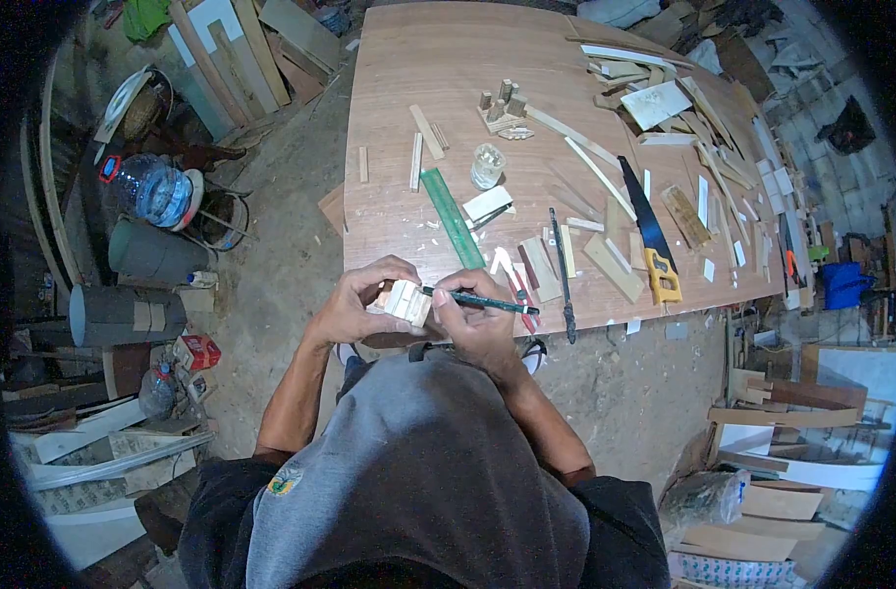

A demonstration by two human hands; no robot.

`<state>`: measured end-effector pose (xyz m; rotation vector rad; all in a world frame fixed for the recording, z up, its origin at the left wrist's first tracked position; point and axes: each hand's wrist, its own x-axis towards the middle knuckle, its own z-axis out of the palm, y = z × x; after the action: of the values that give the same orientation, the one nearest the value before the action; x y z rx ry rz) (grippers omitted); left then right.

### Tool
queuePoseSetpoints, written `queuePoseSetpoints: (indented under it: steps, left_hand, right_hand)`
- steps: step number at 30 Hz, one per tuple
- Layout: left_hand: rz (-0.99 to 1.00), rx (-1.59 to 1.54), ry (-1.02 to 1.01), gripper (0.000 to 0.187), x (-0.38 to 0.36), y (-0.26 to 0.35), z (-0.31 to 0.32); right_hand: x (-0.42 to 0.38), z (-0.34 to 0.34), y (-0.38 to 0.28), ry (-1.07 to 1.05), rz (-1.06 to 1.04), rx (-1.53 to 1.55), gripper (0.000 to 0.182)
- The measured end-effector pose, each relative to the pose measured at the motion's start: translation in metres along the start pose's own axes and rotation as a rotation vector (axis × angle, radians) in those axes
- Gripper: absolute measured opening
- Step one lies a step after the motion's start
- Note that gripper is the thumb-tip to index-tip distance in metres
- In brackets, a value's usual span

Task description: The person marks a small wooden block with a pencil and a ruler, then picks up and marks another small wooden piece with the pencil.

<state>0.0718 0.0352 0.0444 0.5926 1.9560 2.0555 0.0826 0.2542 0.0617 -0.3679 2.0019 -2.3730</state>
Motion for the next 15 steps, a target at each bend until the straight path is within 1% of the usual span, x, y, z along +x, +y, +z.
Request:
queuePoseSetpoints:
  steps: [2,6,8,12,15]
  left_hand:
    - [0.008,-0.011,-0.012,0.059,0.000,-0.001,-0.001]
    - [0.022,-0.046,-0.017,0.060,-0.002,-0.004,-0.001]
    - [0.036,-0.056,-0.018,0.061,-0.003,-0.004,-0.001]
    - [0.023,-0.060,-0.022,0.061,-0.005,-0.003,0.000]
    - [0.030,-0.057,-0.026,0.061,-0.006,-0.003,0.001]
  right_hand:
    - [-0.001,-0.001,0.004,-0.014,-0.065,-0.114,0.008]
    - [-0.004,0.002,0.004,0.016,-0.064,-0.087,0.009]
    - [-0.004,0.002,0.004,-0.015,-0.139,-0.152,0.008]
    - [-0.004,0.005,-0.001,-0.023,-0.152,-0.182,0.008]
    - [-0.005,0.007,-0.006,0.017,-0.105,-0.157,0.008]
